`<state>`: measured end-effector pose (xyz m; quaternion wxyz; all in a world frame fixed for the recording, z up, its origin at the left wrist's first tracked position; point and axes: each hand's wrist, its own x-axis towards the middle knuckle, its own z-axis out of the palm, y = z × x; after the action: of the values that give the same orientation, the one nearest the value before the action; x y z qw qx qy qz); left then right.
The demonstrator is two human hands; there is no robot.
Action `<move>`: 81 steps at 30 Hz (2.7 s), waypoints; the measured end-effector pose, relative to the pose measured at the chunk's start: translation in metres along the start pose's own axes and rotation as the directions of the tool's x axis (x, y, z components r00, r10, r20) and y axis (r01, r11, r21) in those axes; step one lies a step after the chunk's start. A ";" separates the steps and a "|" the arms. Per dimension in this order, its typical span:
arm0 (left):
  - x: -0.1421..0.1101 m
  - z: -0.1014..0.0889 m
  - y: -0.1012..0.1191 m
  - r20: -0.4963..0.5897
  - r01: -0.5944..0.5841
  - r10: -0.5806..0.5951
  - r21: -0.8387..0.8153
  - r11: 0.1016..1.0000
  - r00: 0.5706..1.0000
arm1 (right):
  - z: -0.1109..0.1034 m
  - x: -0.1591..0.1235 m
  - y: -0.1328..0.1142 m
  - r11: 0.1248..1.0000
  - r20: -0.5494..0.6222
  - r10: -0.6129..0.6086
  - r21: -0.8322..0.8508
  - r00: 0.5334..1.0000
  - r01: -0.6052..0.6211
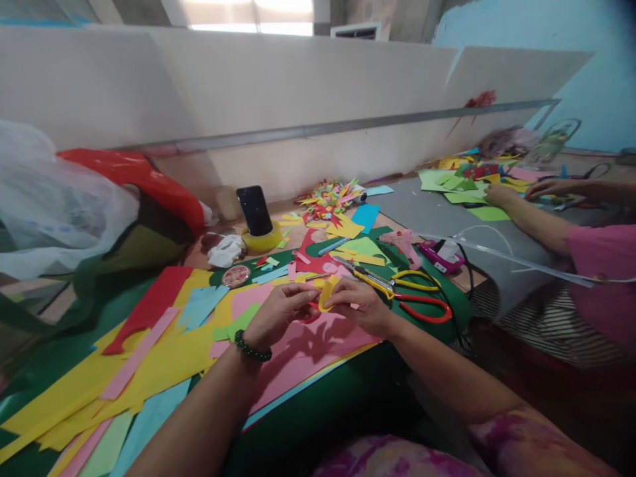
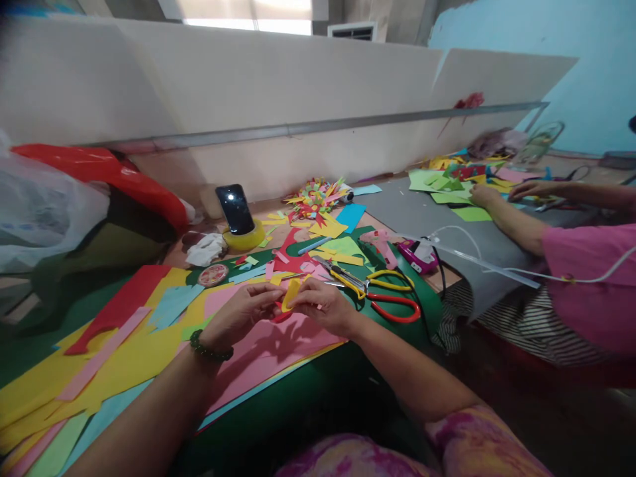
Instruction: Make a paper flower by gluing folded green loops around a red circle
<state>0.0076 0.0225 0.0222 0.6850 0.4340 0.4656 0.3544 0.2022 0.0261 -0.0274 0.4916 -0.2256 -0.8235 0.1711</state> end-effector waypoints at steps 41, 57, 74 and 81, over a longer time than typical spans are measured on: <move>-0.001 0.013 -0.012 -0.027 -0.203 0.236 0.422 0.884 0.971 | -0.003 0.008 -0.003 0.509 0.154 0.759 0.466 0.633 -0.724; 0.001 0.009 -0.016 0.085 -0.296 0.310 0.606 0.738 0.947 | -0.002 0.009 -0.006 0.452 0.164 0.756 0.571 0.634 -0.686; 0.004 -0.029 0.011 -0.207 -0.281 0.458 0.555 0.783 0.865 | -0.010 0.009 -0.001 0.528 0.011 0.732 0.623 0.681 -0.577; -0.006 -0.101 0.041 -0.172 -0.026 0.310 0.838 0.545 0.935 | -0.014 0.022 -0.012 0.838 0.004 0.545 0.016 0.838 -0.545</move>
<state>-0.0935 0.0586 0.0426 0.2852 0.6870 0.6305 0.2217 0.2035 0.0284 0.0012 0.4247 -0.4465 -0.7238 0.3105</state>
